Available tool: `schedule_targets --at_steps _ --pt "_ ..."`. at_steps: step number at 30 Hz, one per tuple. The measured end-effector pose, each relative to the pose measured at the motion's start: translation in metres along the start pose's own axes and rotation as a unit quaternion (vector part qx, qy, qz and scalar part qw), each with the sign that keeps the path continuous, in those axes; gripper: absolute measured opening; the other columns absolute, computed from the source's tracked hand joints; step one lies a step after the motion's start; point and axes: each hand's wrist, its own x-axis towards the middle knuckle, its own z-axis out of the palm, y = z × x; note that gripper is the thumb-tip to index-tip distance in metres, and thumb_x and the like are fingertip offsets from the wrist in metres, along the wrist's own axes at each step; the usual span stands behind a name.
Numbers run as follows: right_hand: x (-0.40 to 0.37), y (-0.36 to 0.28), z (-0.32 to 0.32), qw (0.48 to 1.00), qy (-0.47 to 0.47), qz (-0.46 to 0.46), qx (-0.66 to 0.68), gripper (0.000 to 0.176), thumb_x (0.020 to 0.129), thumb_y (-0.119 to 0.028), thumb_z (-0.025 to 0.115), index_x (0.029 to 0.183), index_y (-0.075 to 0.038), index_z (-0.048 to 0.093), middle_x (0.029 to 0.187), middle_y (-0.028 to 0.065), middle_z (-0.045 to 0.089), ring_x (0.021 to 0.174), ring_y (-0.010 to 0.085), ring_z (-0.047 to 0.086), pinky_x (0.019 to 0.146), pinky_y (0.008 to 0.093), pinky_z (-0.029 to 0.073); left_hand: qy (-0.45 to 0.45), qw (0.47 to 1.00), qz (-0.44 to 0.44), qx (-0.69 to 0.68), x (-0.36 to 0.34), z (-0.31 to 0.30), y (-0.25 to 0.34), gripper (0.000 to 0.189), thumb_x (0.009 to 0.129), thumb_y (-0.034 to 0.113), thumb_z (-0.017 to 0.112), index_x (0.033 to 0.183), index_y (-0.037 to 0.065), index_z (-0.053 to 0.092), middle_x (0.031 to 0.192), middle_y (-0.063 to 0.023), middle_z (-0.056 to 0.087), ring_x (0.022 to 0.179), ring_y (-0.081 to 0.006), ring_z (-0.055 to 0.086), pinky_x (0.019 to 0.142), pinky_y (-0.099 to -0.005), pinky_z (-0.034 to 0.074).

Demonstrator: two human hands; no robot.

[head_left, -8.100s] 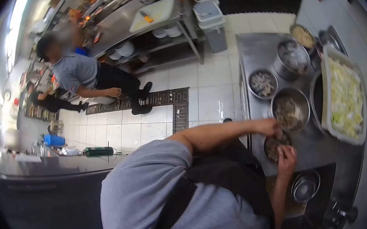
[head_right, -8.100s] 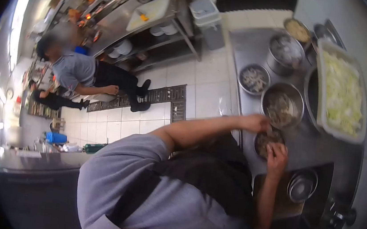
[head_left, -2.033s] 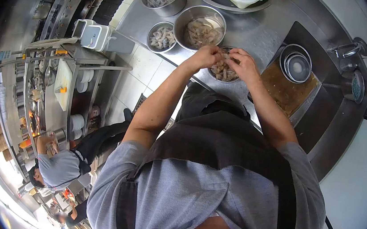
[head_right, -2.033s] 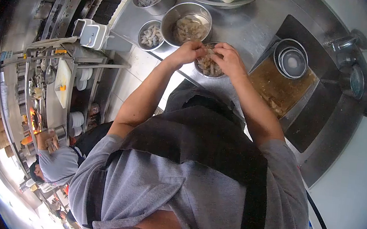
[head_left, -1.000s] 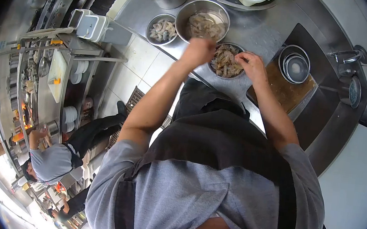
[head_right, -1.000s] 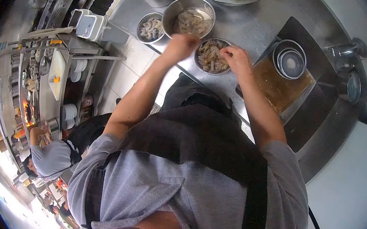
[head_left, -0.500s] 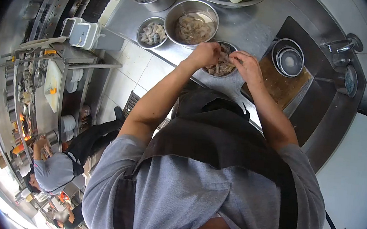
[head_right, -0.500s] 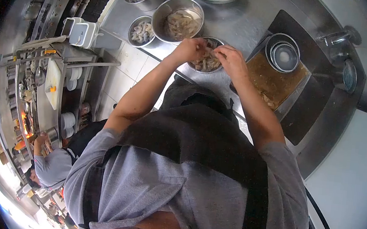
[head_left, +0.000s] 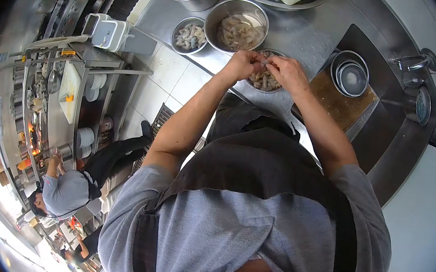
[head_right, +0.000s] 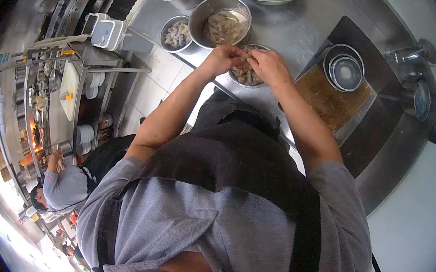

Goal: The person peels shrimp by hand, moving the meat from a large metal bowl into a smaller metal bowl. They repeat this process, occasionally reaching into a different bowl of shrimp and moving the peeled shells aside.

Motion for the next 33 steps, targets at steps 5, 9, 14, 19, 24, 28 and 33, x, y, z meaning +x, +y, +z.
schedule_targets --at_steps 5,9,14,19,24,28,33 --pt "-0.004 -0.002 0.001 0.999 0.011 -0.018 -0.033 0.017 0.082 -0.020 0.062 0.086 -0.003 0.065 0.083 0.0170 0.066 0.077 0.0375 0.064 0.069 0.0464 0.051 -0.001 0.991 0.000 0.137 0.000 -0.002 0.007 0.020 0.082 0.013 0.068 0.097 -0.002 0.069 0.080 -0.0108 0.070 0.072 -0.0142 0.065 0.067 -0.0296 0.051" --pt "-0.004 -0.001 0.002 1.000 0.011 -0.017 -0.024 0.015 0.081 -0.017 0.061 0.085 -0.003 0.066 0.078 0.0192 0.065 0.074 0.0381 0.064 0.068 0.0458 0.051 0.014 0.982 0.034 0.184 0.002 0.001 0.005 0.021 0.081 0.013 0.068 0.094 -0.003 0.069 0.079 -0.0130 0.070 0.069 -0.0151 0.066 0.064 -0.0303 0.051" --pt "-0.004 0.009 0.007 0.997 0.033 0.009 0.062 0.018 0.081 -0.016 0.061 0.093 -0.005 0.069 0.079 0.0203 0.066 0.075 0.0383 0.064 0.068 0.0435 0.052 0.004 0.992 0.016 0.128 -0.002 0.002 0.003 0.020 0.083 0.014 0.067 0.094 -0.003 0.068 0.079 -0.0108 0.069 0.069 -0.0141 0.064 0.064 -0.0294 0.051" --pt "-0.005 0.025 0.015 0.980 0.022 0.097 0.174 0.021 0.083 -0.016 0.060 0.097 -0.004 0.069 0.081 0.0201 0.066 0.077 0.0381 0.065 0.070 0.0415 0.052 0.015 0.997 0.024 0.071 -0.001 0.000 -0.007 0.016 0.086 0.013 0.065 0.095 -0.001 0.067 0.079 -0.0063 0.067 0.069 -0.0112 0.060 0.063 -0.0264 0.048" --pt "-0.002 0.035 0.019 0.994 0.010 0.080 0.068 0.023 0.082 -0.011 0.059 0.102 -0.004 0.068 0.072 0.0125 0.067 0.060 0.0245 0.063 0.063 0.0334 0.051 0.012 0.997 0.012 0.074 -0.005 -0.005 -0.002 0.016 0.087 0.012 0.064 0.095 -0.001 0.067 0.079 -0.0067 0.067 0.070 -0.0114 0.060 0.065 -0.0267 0.047" --pt "0.001 0.027 0.010 0.995 -0.011 0.086 0.046 0.024 0.081 -0.007 0.059 0.102 -0.005 0.068 0.080 0.0120 0.068 0.065 0.0236 0.063 0.064 0.0328 0.051 0.019 0.997 0.007 0.073 -0.006 -0.007 0.001 0.018 0.087 0.012 0.064 0.098 -0.001 0.067 0.080 -0.0063 0.067 0.073 -0.0116 0.059 0.067 -0.0274 0.047" --pt "0.000 0.011 0.007 0.992 0.012 0.034 0.121 0.027 0.080 -0.019 0.067 0.103 -0.006 0.069 0.106 0.0137 0.064 0.098 0.0313 0.061 0.087 0.0366 0.048 0.005 0.999 -0.005 0.040 -0.006 -0.009 0.007 0.020 0.087 0.013 0.064 0.101 -0.001 0.066 0.081 -0.0059 0.067 0.074 -0.0115 0.059 0.068 -0.0273 0.048"
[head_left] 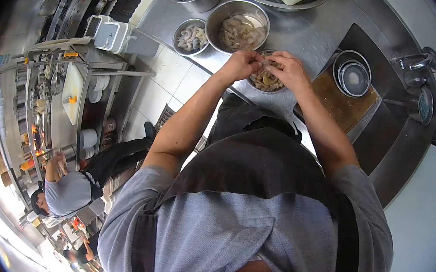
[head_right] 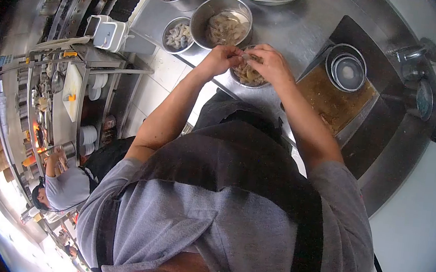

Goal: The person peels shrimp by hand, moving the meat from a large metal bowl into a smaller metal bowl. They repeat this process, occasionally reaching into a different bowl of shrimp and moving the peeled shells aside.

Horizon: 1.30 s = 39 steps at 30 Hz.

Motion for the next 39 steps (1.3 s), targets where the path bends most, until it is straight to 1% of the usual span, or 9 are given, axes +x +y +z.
schedule_targets --at_steps 5,8,13,16,23,27,31,37,39 --pt "0.000 0.021 0.006 0.998 -0.024 0.042 0.035 0.025 0.078 -0.022 0.070 0.097 -0.005 0.069 0.096 0.0131 0.063 0.091 0.0307 0.062 0.081 0.0359 0.049 -0.018 0.999 0.012 -0.050 0.002 -0.001 -0.001 0.022 0.088 0.017 0.065 0.100 0.000 0.067 0.081 -0.0069 0.067 0.073 -0.0125 0.059 0.068 -0.0282 0.047" --pt "-0.001 0.016 0.001 0.996 -0.037 0.068 0.044 0.024 0.078 -0.021 0.070 0.095 -0.004 0.069 0.093 0.0134 0.064 0.090 0.0307 0.062 0.078 0.0363 0.048 -0.032 0.992 -0.018 0.121 0.002 -0.005 0.002 0.025 0.088 0.023 0.064 0.097 0.000 0.066 0.079 -0.0108 0.067 0.071 -0.0150 0.059 0.067 -0.0299 0.048" --pt "-0.002 0.008 -0.006 0.994 -0.033 0.083 0.059 0.023 0.079 -0.021 0.070 0.094 -0.003 0.068 0.089 0.0147 0.066 0.085 0.0317 0.063 0.076 0.0373 0.049 0.105 0.975 0.104 0.164 -0.001 0.009 -0.003 0.025 0.088 0.024 0.063 0.090 -0.001 0.066 0.075 -0.0179 0.066 0.071 -0.0268 0.064 0.067 -0.0359 0.049" --pt "-0.004 0.018 -0.013 0.998 -0.012 0.056 0.011 0.023 0.079 -0.020 0.070 0.095 -0.003 0.069 0.090 0.0159 0.067 0.083 0.0320 0.064 0.076 0.0375 0.049 0.151 0.979 0.067 0.116 0.000 0.008 -0.007 0.024 0.087 0.023 0.064 0.091 0.000 0.066 0.078 -0.0187 0.067 0.074 -0.0317 0.066 0.069 -0.0381 0.049" --pt "-0.002 0.017 -0.013 0.996 -0.022 0.087 0.007 0.022 0.079 -0.019 0.069 0.095 -0.003 0.069 0.090 0.0146 0.067 0.083 0.0304 0.065 0.075 0.0370 0.050 0.048 0.932 0.142 0.330 0.004 0.011 -0.015 0.025 0.083 0.024 0.065 0.095 0.003 0.067 0.081 -0.0177 0.068 0.080 -0.0334 0.067 0.072 -0.0409 0.052" --pt "-0.005 -0.001 -0.008 0.998 -0.019 0.051 0.037 0.019 0.079 -0.015 0.068 0.095 -0.004 0.069 0.087 0.0131 0.065 0.081 0.0300 0.065 0.074 0.0380 0.050 0.009 0.970 0.123 0.207 0.002 0.011 0.018 0.029 0.084 0.029 0.065 0.098 0.003 0.067 0.081 -0.0214 0.067 0.078 -0.0343 0.066 0.070 -0.0397 0.051" --pt "-0.005 0.003 -0.001 0.999 -0.009 0.022 -0.033 0.020 0.077 -0.013 0.067 0.096 -0.006 0.069 0.083 0.0117 0.062 0.080 0.0292 0.064 0.073 0.0389 0.050 -0.016 0.971 0.128 0.200 0.013 0.013 0.001 0.029 0.085 0.027 0.063 0.096 0.001 0.066 0.080 -0.0199 0.067 0.073 -0.0291 0.066 0.067 -0.0380 0.050" --pt "-0.007 0.002 0.002 0.997 0.005 0.009 -0.072 0.023 0.075 -0.016 0.070 0.097 -0.008 0.070 0.087 0.0110 0.060 0.085 0.0293 0.062 0.074 0.0402 0.050 -0.044 0.999 -0.027 0.005 0.001 0.004 0.009 0.022 0.086 0.018 0.058 0.090 -0.003 0.065 0.076 -0.0102 0.064 0.069 -0.0158 0.059 0.065 -0.0310 0.047" --pt "-0.004 -0.004 -0.001 0.995 -0.024 0.090 -0.037 0.022 0.076 -0.019 0.070 0.096 -0.009 0.071 0.089 0.0106 0.060 0.086 0.0304 0.061 0.076 0.0405 0.049 -0.016 0.998 0.009 0.064 0.007 0.001 -0.003 0.020 0.086 0.017 0.058 0.088 -0.002 0.065 0.073 -0.0079 0.063 0.068 -0.0157 0.057 0.064 -0.0292 0.045"
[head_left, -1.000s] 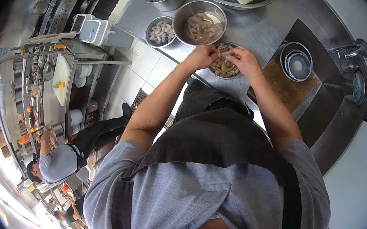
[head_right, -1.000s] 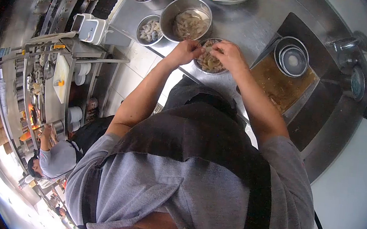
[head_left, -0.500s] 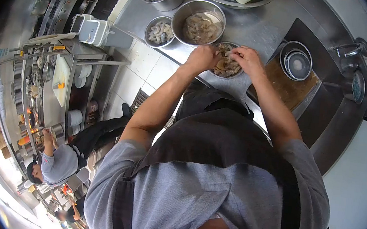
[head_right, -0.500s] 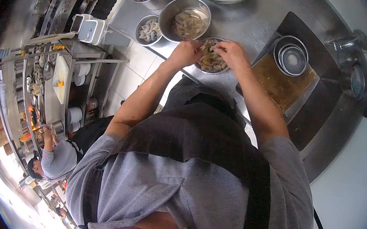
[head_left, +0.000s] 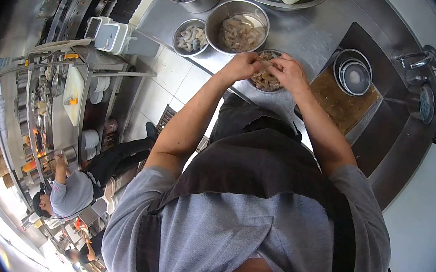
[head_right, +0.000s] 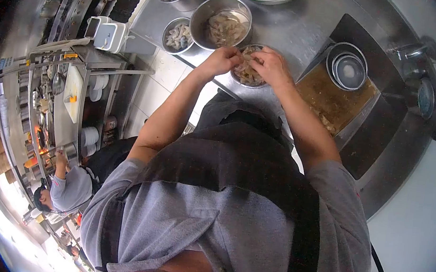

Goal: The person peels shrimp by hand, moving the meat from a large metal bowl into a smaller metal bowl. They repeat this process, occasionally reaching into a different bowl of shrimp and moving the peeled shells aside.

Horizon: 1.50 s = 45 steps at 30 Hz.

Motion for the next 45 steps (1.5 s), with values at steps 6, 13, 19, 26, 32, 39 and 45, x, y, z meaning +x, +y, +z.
schedule_targets --at_steps 6,13,19,26,32,39,45 --pt "0.005 0.016 0.004 0.995 0.009 -0.098 -0.026 0.019 0.081 -0.021 0.067 0.096 -0.009 0.071 0.087 0.0103 0.060 0.086 0.0298 0.060 0.078 0.0399 0.048 0.015 0.999 -0.017 -0.028 0.002 -0.004 -0.012 0.022 0.086 0.018 0.058 0.089 -0.002 0.065 0.075 -0.0061 0.063 0.069 -0.0146 0.056 0.063 -0.0291 0.044" --pt "-0.004 0.027 -0.010 0.993 0.048 -0.039 -0.102 0.016 0.084 -0.019 0.063 0.096 -0.012 0.071 0.088 0.0105 0.060 0.086 0.0313 0.061 0.076 0.0411 0.049 0.261 0.965 -0.029 -0.016 -0.024 -0.078 -0.033 0.023 0.087 0.018 0.059 0.095 -0.002 0.068 0.074 -0.0052 0.064 0.066 -0.0122 0.056 0.060 -0.0269 0.044" --pt "-0.011 0.003 0.000 0.982 0.090 -0.080 -0.143 0.023 0.083 -0.014 0.062 0.105 -0.014 0.069 0.092 0.0126 0.061 0.086 0.0329 0.063 0.077 0.0431 0.051 0.292 0.922 -0.120 0.226 -0.011 -0.128 -0.105 0.037 0.082 0.033 0.062 0.104 0.004 0.070 0.093 -0.0210 0.068 0.089 -0.0352 0.066 0.079 -0.0407 0.050" --pt "0.006 0.015 0.008 0.943 -0.085 -0.120 -0.297 0.024 0.077 -0.016 0.067 0.100 -0.013 0.070 0.091 0.0107 0.064 0.086 0.0320 0.064 0.075 0.0436 0.051 0.450 0.868 0.050 0.207 -0.018 -0.089 -0.052 0.020 0.080 0.015 0.062 0.096 0.005 0.070 0.090 -0.0185 0.068 0.082 -0.0352 0.066 0.076 -0.0425 0.052" --pt "0.003 -0.004 -0.008 0.987 -0.023 -0.088 -0.136 0.019 0.077 -0.018 0.070 0.095 -0.011 0.071 0.090 0.0114 0.062 0.087 0.0319 0.062 0.077 0.0415 0.049 0.134 0.986 0.088 0.045 -0.019 0.013 -0.020 0.027 0.082 0.021 0.069 0.105 0.006 0.067 0.093 -0.0129 0.070 0.085 -0.0245 0.069 0.078 -0.0357 0.052" --pt "-0.005 -0.005 -0.015 0.996 0.016 -0.071 -0.056 0.020 0.078 -0.019 0.069 0.096 -0.009 0.070 0.089 0.0124 0.060 0.088 0.0328 0.061 0.078 0.0417 0.049 0.068 0.997 0.023 -0.022 0.000 0.029 -0.012 0.021 0.088 0.020 0.066 0.095 0.001 0.065 0.077 -0.0094 0.068 0.067 -0.0155 0.064 0.063 -0.0293 0.050" --pt "-0.006 -0.009 -0.016 0.986 0.011 -0.108 -0.124 0.021 0.082 -0.019 0.065 0.099 -0.007 0.067 0.092 0.0128 0.062 0.089 0.0337 0.061 0.079 0.0433 0.050 0.011 0.993 -0.025 -0.118 -0.005 0.016 -0.001 0.019 0.090 0.018 0.064 0.092 -0.002 0.065 0.077 -0.0065 0.067 0.067 -0.0124 0.060 0.063 -0.0272 0.048"
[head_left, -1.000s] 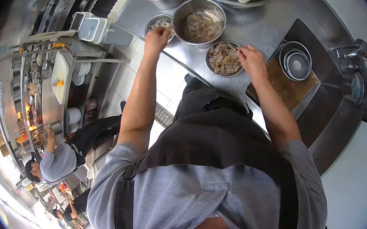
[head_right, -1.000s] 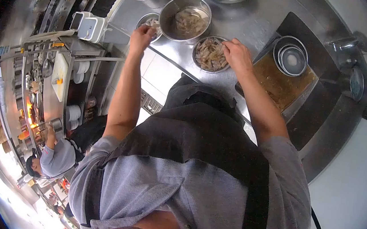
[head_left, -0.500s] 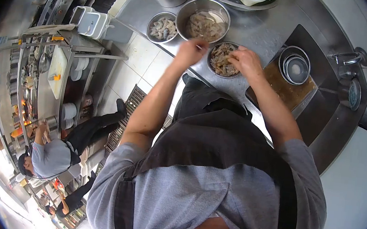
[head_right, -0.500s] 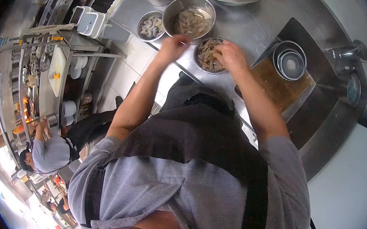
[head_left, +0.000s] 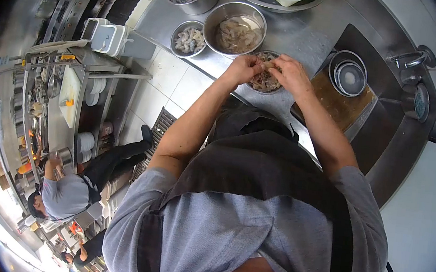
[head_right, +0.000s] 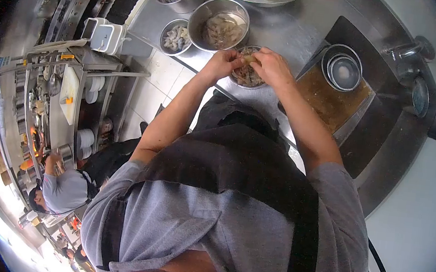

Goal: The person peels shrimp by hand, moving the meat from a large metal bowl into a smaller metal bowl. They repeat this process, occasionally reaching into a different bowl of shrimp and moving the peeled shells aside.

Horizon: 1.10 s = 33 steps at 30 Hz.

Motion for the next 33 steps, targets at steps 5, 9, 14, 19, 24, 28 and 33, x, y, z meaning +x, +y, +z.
schedule_targets --at_steps 5,9,14,19,24,28,33 --pt "-0.002 0.005 0.013 0.999 0.015 -0.041 -0.004 0.024 0.083 -0.022 0.063 0.100 -0.006 0.068 0.093 0.0156 0.066 0.085 0.0358 0.064 0.076 0.0449 0.052 0.001 0.999 0.013 0.047 0.004 0.000 -0.006 0.020 0.089 0.018 0.065 0.092 -0.002 0.065 0.077 -0.0077 0.067 0.069 -0.0136 0.061 0.065 -0.0284 0.049" --pt "-0.005 0.007 0.015 0.998 0.027 -0.059 -0.005 0.026 0.081 -0.021 0.062 0.102 -0.006 0.068 0.088 0.0178 0.068 0.079 0.0370 0.066 0.072 0.0462 0.053 0.000 0.987 0.046 0.155 -0.006 0.001 0.014 0.027 0.085 0.022 0.068 0.095 -0.003 0.068 0.080 -0.0128 0.069 0.071 -0.0176 0.063 0.067 -0.0312 0.050" --pt "-0.005 0.005 0.008 0.997 0.039 -0.064 0.022 0.025 0.079 -0.020 0.062 0.098 -0.004 0.068 0.084 0.0191 0.067 0.078 0.0386 0.065 0.070 0.0459 0.052 -0.010 0.984 0.039 0.173 -0.008 0.003 0.022 0.030 0.084 0.024 0.069 0.097 -0.002 0.068 0.081 -0.0149 0.069 0.072 -0.0187 0.064 0.068 -0.0319 0.050" --pt "-0.006 0.009 0.005 0.996 0.008 -0.028 0.080 0.023 0.078 -0.019 0.062 0.095 -0.003 0.068 0.081 0.0207 0.066 0.076 0.0394 0.064 0.069 0.0456 0.051 -0.011 0.991 0.010 0.131 -0.015 0.003 0.031 0.027 0.085 0.023 0.068 0.097 -0.002 0.068 0.080 -0.0141 0.068 0.071 -0.0174 0.062 0.066 -0.0314 0.049" --pt "-0.009 -0.002 0.006 0.992 0.053 -0.029 0.115 0.022 0.078 -0.019 0.061 0.093 -0.004 0.068 0.079 0.0216 0.064 0.075 0.0389 0.064 0.068 0.0442 0.051 -0.014 0.992 0.031 0.117 -0.007 0.001 0.015 0.025 0.086 0.020 0.066 0.099 -0.002 0.068 0.079 -0.0131 0.068 0.071 -0.0162 0.062 0.065 -0.0310 0.049" --pt "-0.006 0.000 0.004 0.997 0.003 -0.037 0.063 0.026 0.079 -0.019 0.060 0.098 -0.004 0.069 0.082 0.0213 0.065 0.076 0.0391 0.064 0.069 0.0427 0.052 -0.019 0.985 0.055 0.162 -0.006 0.000 0.016 0.025 0.087 0.019 0.065 0.100 -0.002 0.067 0.079 -0.0121 0.067 0.071 -0.0160 0.062 0.065 -0.0309 0.049" --pt "-0.007 0.009 0.008 0.960 -0.041 0.126 0.245 0.027 0.083 -0.017 0.060 0.104 -0.002 0.068 0.078 0.0177 0.069 0.062 0.0244 0.068 0.062 0.0342 0.053 0.013 0.988 0.073 0.135 -0.006 0.001 0.010 0.025 0.082 0.023 0.066 0.094 0.001 0.068 0.082 -0.0180 0.068 0.075 -0.0277 0.067 0.069 -0.0368 0.051"
